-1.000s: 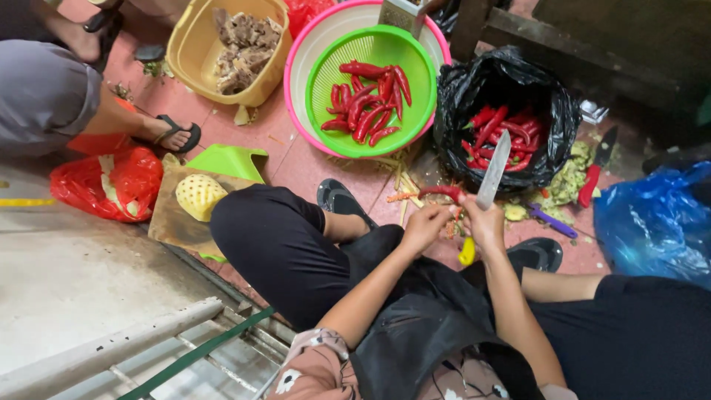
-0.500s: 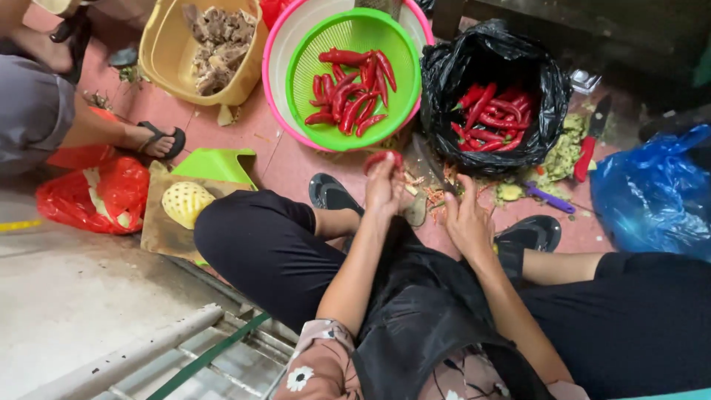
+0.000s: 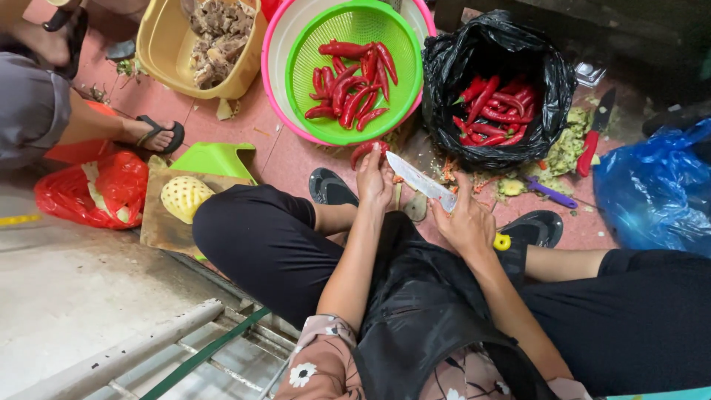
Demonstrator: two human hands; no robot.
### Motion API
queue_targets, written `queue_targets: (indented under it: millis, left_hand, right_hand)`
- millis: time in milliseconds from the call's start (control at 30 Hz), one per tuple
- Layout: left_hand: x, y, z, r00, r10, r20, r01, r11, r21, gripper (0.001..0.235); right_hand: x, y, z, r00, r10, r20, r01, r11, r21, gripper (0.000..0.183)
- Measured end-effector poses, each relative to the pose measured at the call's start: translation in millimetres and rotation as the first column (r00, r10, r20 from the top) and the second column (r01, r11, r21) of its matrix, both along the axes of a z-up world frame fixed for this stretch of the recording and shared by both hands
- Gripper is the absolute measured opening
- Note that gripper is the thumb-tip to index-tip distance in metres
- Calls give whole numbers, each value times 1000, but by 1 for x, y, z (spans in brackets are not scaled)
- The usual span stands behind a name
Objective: Preparing red chilies by cutting off the tops and slicing them.
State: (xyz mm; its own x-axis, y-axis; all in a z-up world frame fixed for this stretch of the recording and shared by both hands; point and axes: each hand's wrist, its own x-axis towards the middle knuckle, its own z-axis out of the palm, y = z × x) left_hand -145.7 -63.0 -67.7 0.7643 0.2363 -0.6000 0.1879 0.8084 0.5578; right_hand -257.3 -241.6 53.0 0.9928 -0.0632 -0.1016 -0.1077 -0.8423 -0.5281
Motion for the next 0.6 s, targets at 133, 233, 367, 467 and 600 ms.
queue_targets:
  millis: [133,233,367,467,600]
  left_hand:
    - [0,0,-11,1000,14,3,-14,999,38,26]
    - [1,-2,-6,999,46,15,-47,996,82,27]
    - [0,7,-10,995,-100,26,83,923,375,23]
    - [4,20,-25,968,-252,10,218,854,472,20]
    - [9,31,-40,919,-394,7,344,812,472,20]
  right_hand:
    - [-2,1,-7,1000,-8,-13,8,1000,-19,71]
    - [-2,0,-11,1000,-25,-9,24,999,-42,70]
    - [-1,-8,-3,992,-19,-128,19,1000,-7,69]
    - [2,-14,-2,985,-18,-169,17,1000,-8,71]
    - [1,-16,1,982,-20,-189,18,1000,-14,71]
